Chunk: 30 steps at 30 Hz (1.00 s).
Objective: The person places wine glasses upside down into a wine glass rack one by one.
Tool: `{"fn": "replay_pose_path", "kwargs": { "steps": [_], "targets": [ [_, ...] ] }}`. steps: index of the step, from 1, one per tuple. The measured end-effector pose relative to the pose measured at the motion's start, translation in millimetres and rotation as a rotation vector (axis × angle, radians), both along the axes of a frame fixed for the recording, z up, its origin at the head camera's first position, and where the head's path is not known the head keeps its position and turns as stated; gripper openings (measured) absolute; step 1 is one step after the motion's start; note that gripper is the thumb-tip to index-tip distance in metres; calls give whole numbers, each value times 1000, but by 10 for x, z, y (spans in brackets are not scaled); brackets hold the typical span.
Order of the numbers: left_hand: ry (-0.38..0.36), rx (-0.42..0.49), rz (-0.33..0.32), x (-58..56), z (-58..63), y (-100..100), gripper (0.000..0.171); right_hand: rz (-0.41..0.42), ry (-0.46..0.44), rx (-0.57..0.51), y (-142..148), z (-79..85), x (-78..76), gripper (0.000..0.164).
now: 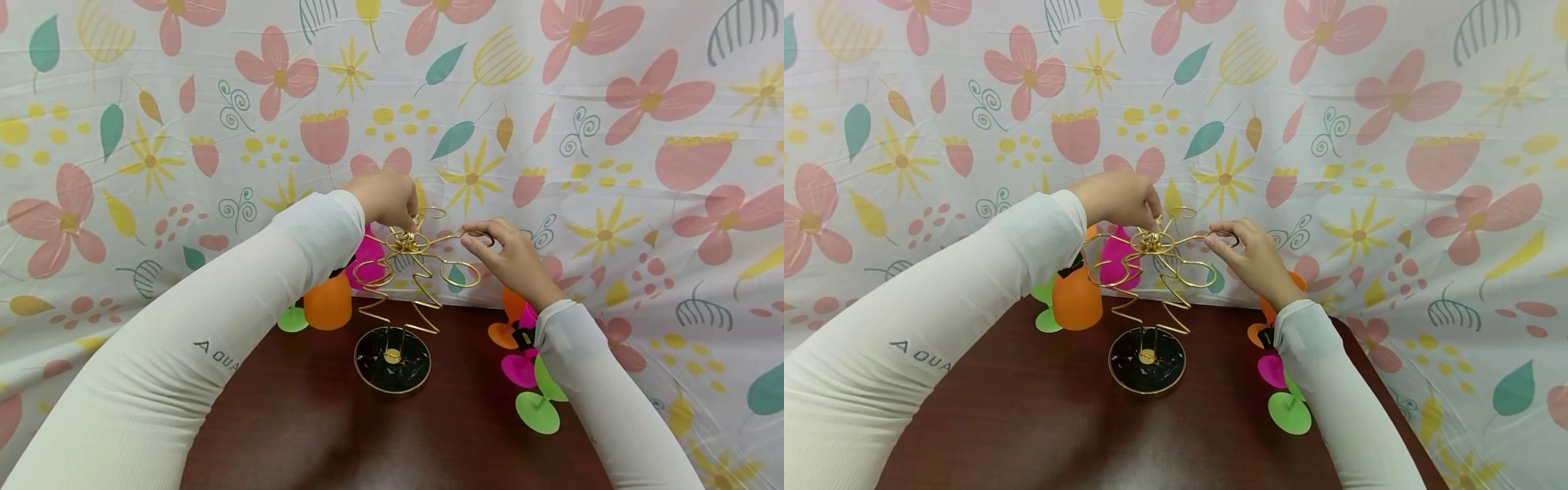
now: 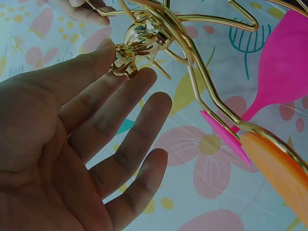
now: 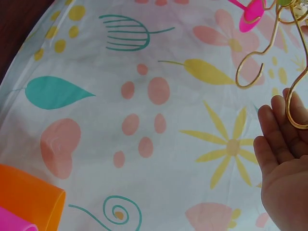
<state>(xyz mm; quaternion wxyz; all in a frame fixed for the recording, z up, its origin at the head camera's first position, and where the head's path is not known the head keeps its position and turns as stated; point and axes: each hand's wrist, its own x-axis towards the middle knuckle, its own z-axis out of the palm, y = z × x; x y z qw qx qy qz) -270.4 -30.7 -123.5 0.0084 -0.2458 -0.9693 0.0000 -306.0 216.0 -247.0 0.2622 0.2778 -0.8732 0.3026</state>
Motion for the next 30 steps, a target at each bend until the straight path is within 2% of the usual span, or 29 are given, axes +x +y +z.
{"fn": "replay_pose_path", "kwargs": {
  "steps": [8,15,19,25,30],
  "targets": [
    [5,12,-8,8,-17,-5,48,8,2,-14,-16,-23,25,35],
    [37,31,36,35,-18,6,47,29,-74,-32,-22,-60,30,38],
    [54,35,41,57,-15,14,40,47,-91,-49,-28,-75,36,37],
    [47,46,39,69,-8,3,20,43,-61,-49,-42,-70,52,35],
    [43,50,30,58,-9,-7,20,24,-22,-40,-30,-65,70,32]
  ]
}}
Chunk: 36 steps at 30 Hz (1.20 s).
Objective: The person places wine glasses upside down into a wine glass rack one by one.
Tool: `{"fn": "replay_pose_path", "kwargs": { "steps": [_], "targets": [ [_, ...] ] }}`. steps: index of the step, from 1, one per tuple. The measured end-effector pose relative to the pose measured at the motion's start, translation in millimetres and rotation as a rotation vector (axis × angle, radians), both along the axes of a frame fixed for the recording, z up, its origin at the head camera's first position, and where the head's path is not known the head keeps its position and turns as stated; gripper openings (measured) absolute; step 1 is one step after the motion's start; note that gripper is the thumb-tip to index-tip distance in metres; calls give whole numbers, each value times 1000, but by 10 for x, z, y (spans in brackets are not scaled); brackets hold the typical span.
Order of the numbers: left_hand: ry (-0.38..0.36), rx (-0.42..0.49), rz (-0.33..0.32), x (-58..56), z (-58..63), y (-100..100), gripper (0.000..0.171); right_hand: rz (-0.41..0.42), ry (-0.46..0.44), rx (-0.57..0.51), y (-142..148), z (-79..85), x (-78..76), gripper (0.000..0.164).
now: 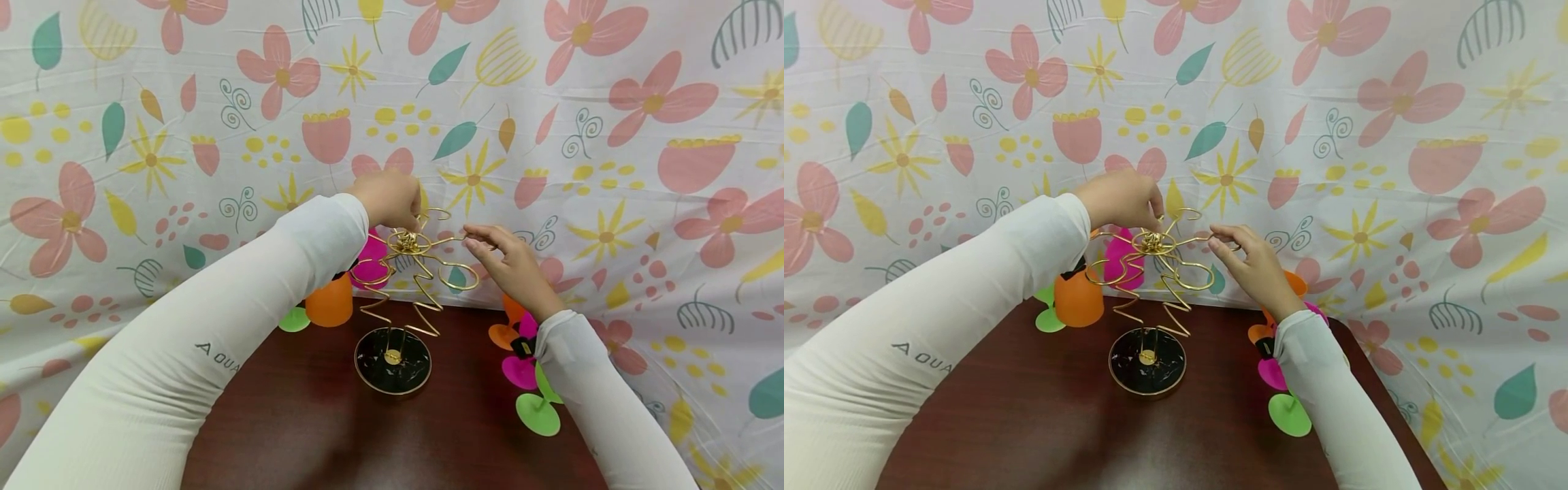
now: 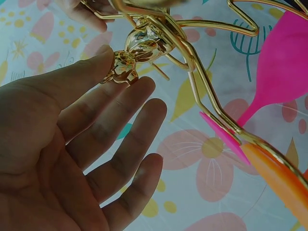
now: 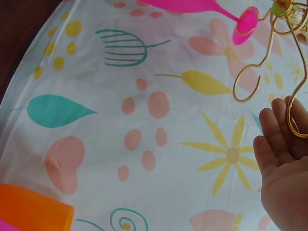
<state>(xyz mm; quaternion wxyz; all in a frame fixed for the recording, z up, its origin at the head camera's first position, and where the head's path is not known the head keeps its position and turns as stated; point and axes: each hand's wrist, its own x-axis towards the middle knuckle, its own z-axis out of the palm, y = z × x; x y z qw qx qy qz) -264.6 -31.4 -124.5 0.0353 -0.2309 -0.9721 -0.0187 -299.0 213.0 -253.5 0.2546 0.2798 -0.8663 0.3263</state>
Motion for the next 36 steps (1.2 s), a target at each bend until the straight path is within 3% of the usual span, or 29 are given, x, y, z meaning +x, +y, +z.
{"fn": "replay_pose_path", "kwargs": {
  "steps": [4,9,14,24,36],
  "targets": [
    [-1,0,-10,-19,-10,0,28,4,33,-5,8,-1,35,30],
    [-13,5,-11,-30,-21,-2,17,-4,78,-15,11,-26,79,29],
    [-20,15,-13,-37,-22,-4,26,-16,91,-41,9,-50,103,28],
    [-21,18,-30,-42,-22,-13,26,-36,87,-64,-8,-59,123,28],
    [7,-2,-70,-7,-31,-108,27,-28,13,-92,-16,-79,173,32]
  ]
}}
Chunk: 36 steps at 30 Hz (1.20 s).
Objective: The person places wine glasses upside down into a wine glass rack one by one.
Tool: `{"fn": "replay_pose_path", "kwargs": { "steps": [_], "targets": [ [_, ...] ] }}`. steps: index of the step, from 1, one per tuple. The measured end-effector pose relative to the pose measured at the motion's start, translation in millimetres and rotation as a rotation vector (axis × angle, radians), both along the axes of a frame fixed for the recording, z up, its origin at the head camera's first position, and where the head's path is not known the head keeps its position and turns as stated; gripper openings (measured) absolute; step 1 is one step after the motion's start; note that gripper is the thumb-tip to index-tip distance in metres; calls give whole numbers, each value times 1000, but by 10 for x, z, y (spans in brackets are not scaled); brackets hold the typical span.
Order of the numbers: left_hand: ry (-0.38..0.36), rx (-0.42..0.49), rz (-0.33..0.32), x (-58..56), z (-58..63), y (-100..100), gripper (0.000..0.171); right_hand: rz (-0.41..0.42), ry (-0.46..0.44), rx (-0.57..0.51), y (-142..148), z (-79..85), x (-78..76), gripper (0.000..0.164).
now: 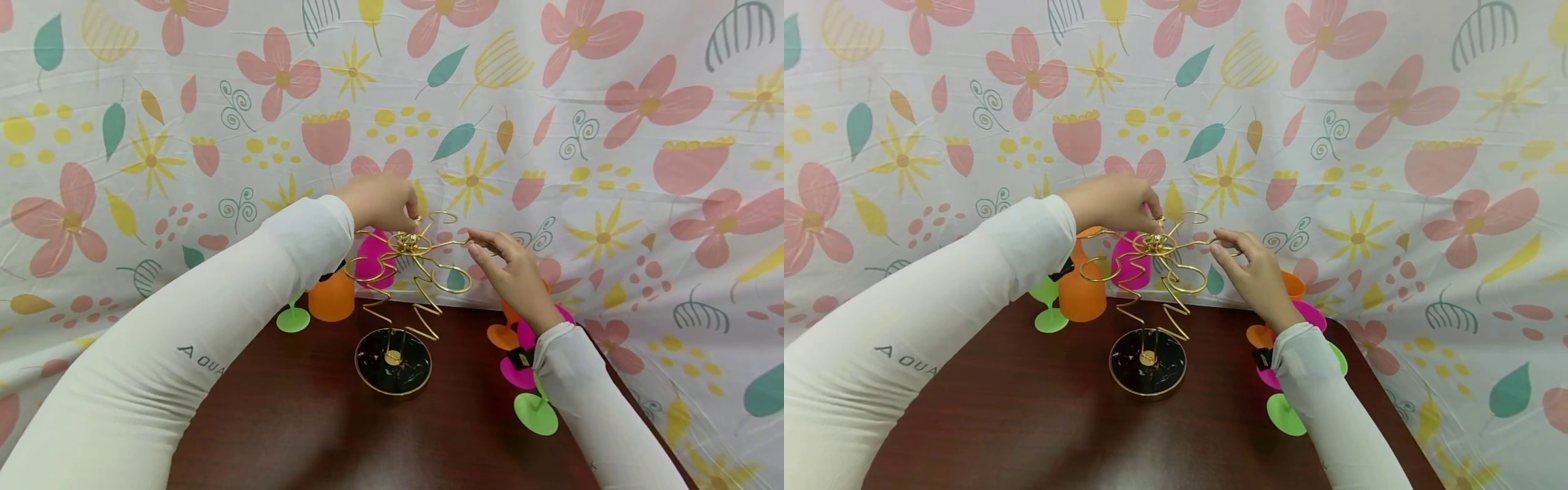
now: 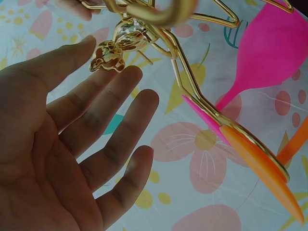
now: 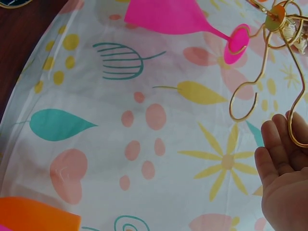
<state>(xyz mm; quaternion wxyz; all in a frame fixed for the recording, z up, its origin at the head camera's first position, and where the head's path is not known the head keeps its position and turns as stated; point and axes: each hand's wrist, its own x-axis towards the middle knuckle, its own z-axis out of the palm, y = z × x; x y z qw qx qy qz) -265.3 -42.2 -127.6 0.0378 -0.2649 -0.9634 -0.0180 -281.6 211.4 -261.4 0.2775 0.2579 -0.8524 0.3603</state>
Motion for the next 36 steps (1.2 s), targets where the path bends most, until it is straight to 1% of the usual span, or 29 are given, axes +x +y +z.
{"fn": "replay_pose_path", "kwargs": {
  "steps": [2,5,8,12,15,18,21,24,26,29,33,36],
  "targets": [
    [2,13,-16,12,8,-27,29,5,-5,-5,2,2,16,33],
    [13,38,-27,54,16,-77,32,13,-19,-15,-14,33,92,36],
    [30,62,-30,114,18,-136,39,27,-48,-32,-56,90,227,39],
    [51,115,-36,188,18,-223,43,18,-83,-46,-108,151,402,42],
    [78,158,-45,240,23,-291,41,-6,-94,-50,-120,156,479,43],
    [140,192,-60,313,2,-365,39,-30,-99,-61,-125,134,536,45],
    [234,241,-78,420,-83,-448,40,-42,-125,-88,-135,88,599,47],
    [353,292,-82,551,-219,-529,41,-31,-146,-121,-140,23,641,50],
    [405,328,-76,630,-309,-569,41,-25,-159,-141,-129,-31,643,51],
    [440,366,-63,718,-411,-612,39,-32,-165,-152,-90,-114,604,51],
    [441,415,-57,789,-486,-675,37,-51,-161,-153,-48,-190,559,50],
    [429,466,-49,817,-544,-745,40,-65,-138,-168,-48,-223,584,50]
  ]
}}
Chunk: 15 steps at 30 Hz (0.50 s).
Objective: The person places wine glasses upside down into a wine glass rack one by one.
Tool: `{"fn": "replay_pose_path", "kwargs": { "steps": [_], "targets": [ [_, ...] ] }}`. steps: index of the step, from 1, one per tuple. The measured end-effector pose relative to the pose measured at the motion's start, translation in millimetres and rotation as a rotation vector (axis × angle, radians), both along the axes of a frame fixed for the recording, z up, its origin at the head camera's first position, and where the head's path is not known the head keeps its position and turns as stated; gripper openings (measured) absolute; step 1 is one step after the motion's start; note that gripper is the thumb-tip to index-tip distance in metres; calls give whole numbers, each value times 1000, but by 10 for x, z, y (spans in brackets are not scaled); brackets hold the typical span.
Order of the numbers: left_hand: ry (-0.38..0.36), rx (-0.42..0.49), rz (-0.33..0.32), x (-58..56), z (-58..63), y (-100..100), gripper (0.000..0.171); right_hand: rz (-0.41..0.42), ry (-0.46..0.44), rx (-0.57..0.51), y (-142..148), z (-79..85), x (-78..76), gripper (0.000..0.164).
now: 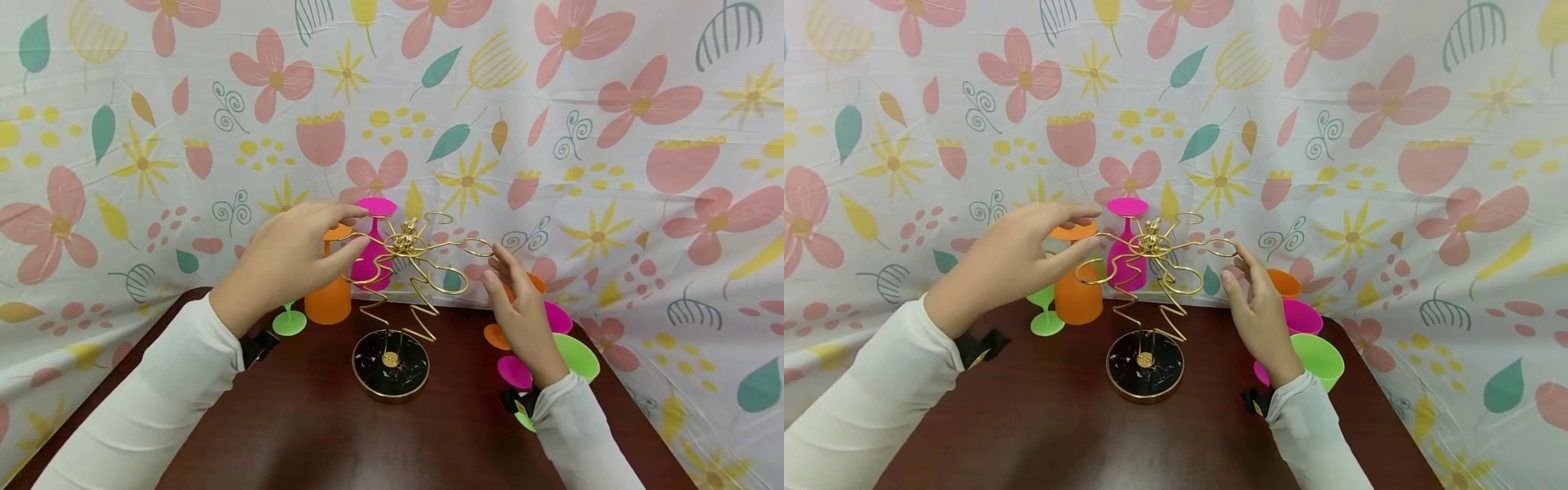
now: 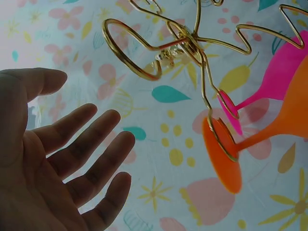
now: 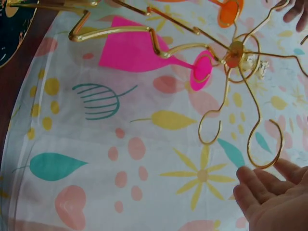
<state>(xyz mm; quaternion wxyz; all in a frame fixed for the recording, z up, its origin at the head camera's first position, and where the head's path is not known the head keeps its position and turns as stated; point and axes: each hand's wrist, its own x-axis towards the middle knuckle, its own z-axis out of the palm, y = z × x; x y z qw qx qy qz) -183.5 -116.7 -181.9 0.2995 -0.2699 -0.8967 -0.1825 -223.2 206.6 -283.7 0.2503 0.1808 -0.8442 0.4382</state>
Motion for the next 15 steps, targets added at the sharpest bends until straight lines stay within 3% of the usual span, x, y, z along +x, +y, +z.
{"fn": "replay_pose_path", "kwargs": {
  "steps": [7,11,15],
  "targets": [
    [-32,220,-31,41,-307,-264,43,56,32,-146,-110,-143,145,48],
    [-27,318,-2,37,-576,-407,40,85,7,-169,-175,-272,209,48],
    [-65,359,47,-24,-832,-520,40,79,-18,-150,-198,-364,271,49]
  ]
}}
